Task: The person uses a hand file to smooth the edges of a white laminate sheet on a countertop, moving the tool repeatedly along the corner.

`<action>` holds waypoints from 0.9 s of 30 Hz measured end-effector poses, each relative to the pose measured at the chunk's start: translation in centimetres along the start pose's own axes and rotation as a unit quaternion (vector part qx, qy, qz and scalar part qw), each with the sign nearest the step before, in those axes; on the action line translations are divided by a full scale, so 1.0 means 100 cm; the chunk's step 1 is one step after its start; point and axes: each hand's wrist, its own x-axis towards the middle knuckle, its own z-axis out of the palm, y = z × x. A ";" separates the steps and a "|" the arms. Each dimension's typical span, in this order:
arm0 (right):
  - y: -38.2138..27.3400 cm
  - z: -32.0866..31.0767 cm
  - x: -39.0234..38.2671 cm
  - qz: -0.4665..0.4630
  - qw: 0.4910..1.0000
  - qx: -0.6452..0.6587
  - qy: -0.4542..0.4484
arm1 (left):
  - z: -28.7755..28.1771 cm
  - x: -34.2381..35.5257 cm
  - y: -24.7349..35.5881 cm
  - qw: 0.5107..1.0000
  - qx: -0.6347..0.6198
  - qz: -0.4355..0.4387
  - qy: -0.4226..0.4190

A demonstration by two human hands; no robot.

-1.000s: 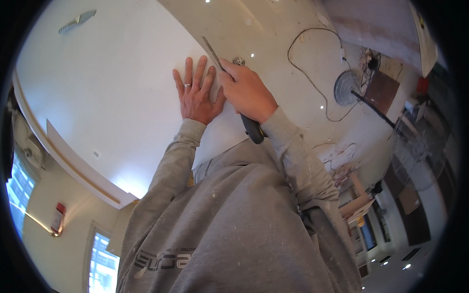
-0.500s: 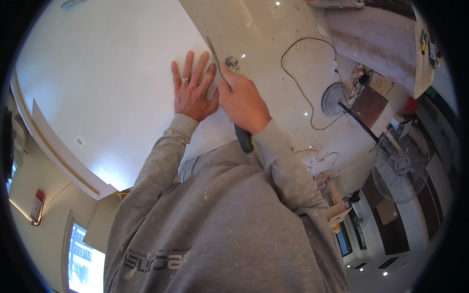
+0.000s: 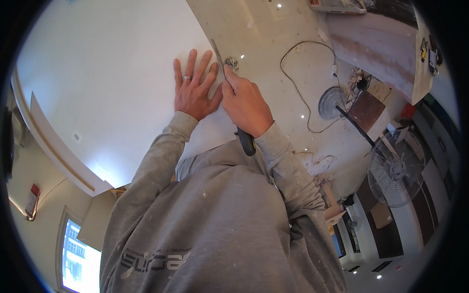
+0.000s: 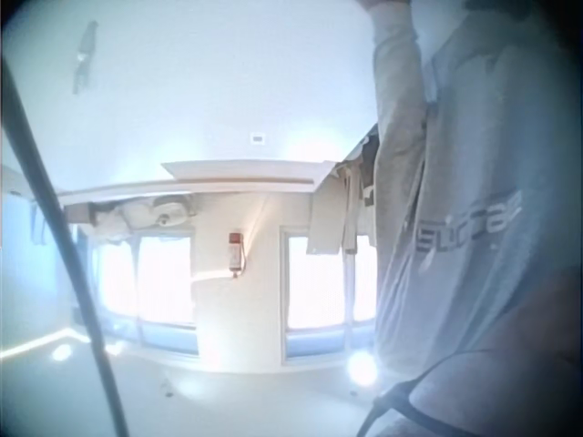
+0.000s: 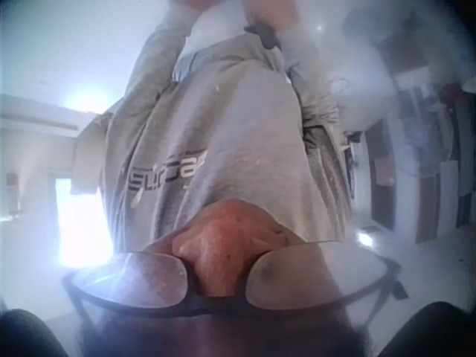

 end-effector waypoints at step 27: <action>-0.007 -0.005 0.009 -0.011 0.999 -0.004 -0.030 | 0.003 -0.005 -0.003 1.000 0.018 0.003 0.010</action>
